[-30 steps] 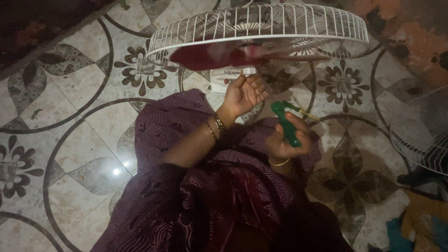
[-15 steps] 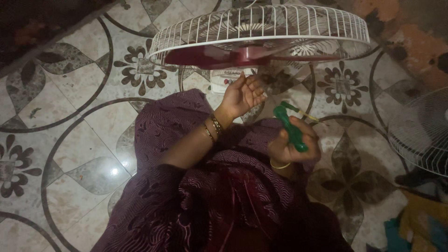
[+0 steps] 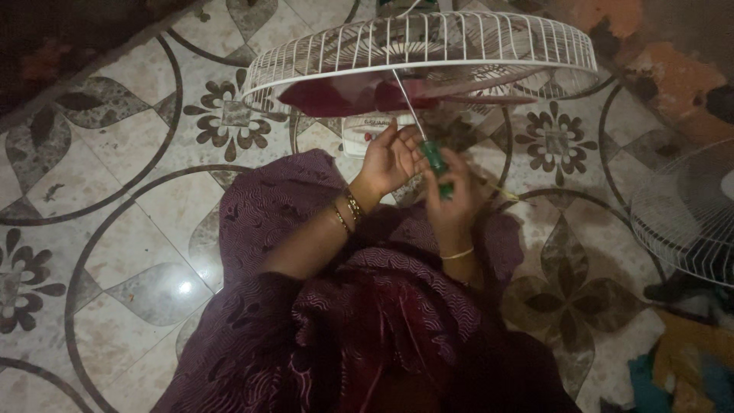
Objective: The person sits on the floor and uses a green screwdriver to tighten screws on the front grill of a white electric fan. They repeatedly adjust the screwdriver and apply torque to secure the grill to the fan body.
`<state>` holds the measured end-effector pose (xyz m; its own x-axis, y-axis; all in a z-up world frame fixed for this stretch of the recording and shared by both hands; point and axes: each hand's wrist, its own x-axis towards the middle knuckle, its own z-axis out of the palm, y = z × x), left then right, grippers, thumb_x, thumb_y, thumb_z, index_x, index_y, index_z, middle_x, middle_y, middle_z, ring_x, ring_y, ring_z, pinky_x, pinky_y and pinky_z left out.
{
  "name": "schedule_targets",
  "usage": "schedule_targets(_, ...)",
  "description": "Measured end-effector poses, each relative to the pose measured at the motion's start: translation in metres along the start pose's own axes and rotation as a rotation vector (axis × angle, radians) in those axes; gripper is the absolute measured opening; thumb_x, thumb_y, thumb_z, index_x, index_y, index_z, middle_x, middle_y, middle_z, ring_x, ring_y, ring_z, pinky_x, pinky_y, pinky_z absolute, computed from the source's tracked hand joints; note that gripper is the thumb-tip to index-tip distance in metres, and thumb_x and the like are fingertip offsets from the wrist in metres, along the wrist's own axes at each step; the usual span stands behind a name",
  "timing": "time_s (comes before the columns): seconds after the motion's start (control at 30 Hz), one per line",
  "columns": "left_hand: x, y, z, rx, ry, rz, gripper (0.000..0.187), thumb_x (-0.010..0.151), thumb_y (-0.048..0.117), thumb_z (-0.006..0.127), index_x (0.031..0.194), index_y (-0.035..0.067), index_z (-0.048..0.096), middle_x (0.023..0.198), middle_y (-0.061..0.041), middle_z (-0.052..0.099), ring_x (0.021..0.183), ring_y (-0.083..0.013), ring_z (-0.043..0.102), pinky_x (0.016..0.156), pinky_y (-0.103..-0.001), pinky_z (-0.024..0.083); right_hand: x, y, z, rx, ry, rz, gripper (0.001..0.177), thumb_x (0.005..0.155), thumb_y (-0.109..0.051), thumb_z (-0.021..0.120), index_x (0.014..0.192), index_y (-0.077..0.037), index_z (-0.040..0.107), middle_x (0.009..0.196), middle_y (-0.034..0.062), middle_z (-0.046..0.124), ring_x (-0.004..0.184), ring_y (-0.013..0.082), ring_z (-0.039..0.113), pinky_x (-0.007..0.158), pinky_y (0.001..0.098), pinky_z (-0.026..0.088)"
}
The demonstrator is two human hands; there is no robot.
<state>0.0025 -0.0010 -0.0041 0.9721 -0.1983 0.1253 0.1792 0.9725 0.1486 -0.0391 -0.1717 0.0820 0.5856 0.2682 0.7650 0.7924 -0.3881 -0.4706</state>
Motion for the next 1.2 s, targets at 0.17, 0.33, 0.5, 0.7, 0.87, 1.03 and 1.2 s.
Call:
schedule_targets(0.17, 0.004, -0.002, -0.001, 0.017, 0.078, 0.016, 0.055, 0.110, 0.050, 0.036, 0.125, 0.003, 0.058, 0.116, -0.012, 0.067, 0.106, -0.0274, 0.064, 0.097, -0.045, 0.051, 0.007, -0.001, 0.004, -0.005, -0.172, 0.188, 0.034, 0.103, -0.012, 0.063, 0.130, 0.007, 0.056, 0.119, 0.0224, 0.068, 0.108, 0.0326, 0.070, 0.090, 0.0395, 0.058)
schedule_targets(0.33, 0.001, -0.003, 0.009, 0.033, 0.197, 0.027, 0.052, 0.108, 0.050, 0.037, 0.123, 0.004, 0.056, 0.115, -0.010, 0.067, 0.107, -0.0279, 0.064, 0.098, -0.047, 0.049, 0.011, -0.007, -0.008, -0.094, -0.023, 0.103, 0.038, 0.108, -0.013, 0.059, 0.140, 0.007, 0.056, 0.117, 0.0232, 0.069, 0.105, 0.0341, 0.071, 0.088, 0.0405, 0.058)
schedule_targets(0.5, 0.004, -0.003, 0.004, 0.006, 0.206, 0.020, 0.052, 0.107, 0.050, 0.038, 0.122, 0.004, 0.059, 0.111, -0.010, 0.068, 0.104, -0.0273, 0.065, 0.096, -0.047, 0.050, 0.011, 0.003, -0.010, -0.143, -0.019, 0.068, 0.037, 0.109, -0.015, 0.060, 0.141, 0.003, 0.057, 0.111, 0.0202, 0.071, 0.099, 0.0304, 0.071, 0.083, 0.0406, 0.058)
schedule_targets(0.7, 0.009, -0.018, -0.025, -0.073, 0.047, 0.040, 0.052, 0.110, 0.050, 0.039, 0.116, 0.004, 0.063, 0.101, -0.007, 0.071, 0.090, -0.0251, 0.065, 0.084, -0.043, 0.050, 0.000, 0.021, -0.002, -0.199, -0.339, 0.667, 0.032, 0.108, -0.021, 0.059, 0.132, 0.000, 0.063, 0.101, 0.0160, 0.073, 0.089, 0.0245, 0.071, 0.076, 0.0369, 0.056)
schedule_targets(0.87, 0.040, -0.001, -0.008, -0.097, -0.085, 0.076, 0.048, 0.112, 0.049, 0.038, 0.113, 0.006, 0.061, 0.089, -0.004, 0.064, 0.080, -0.0204, 0.060, 0.082, -0.038, 0.051, 0.037, 0.037, -0.012, -0.224, -0.395, 0.668, 0.033, 0.105, -0.026, 0.060, 0.127, -0.002, 0.066, 0.097, 0.0136, 0.073, 0.083, 0.0218, 0.071, 0.073, 0.0343, 0.055)
schedule_targets(1.03, 0.013, -0.008, 0.002, -0.089, 0.291, 0.055, 0.044, 0.113, 0.048, 0.037, 0.106, 0.009, 0.057, 0.090, -0.004, 0.066, 0.075, -0.0174, 0.059, 0.072, -0.032, 0.051, 0.005, 0.015, -0.049, -0.201, -0.564, 0.879, 0.034, 0.103, -0.032, 0.061, 0.122, -0.005, 0.070, 0.093, 0.0112, 0.073, 0.078, 0.0191, 0.071, 0.070, 0.0317, 0.053)
schedule_targets(1.2, 0.003, 0.004, 0.008, 0.043, 0.278, 0.000, 0.048, 0.110, 0.046, 0.033, 0.111, 0.007, 0.061, 0.089, -0.004, 0.068, 0.068, -0.0152, 0.059, 0.066, -0.033, 0.051, 0.005, 0.007, -0.094, -0.146, -0.585, 0.871, 0.037, 0.101, -0.037, 0.062, 0.117, -0.007, 0.073, 0.089, 0.0088, 0.074, 0.073, 0.0163, 0.070, 0.066, 0.0291, 0.052)
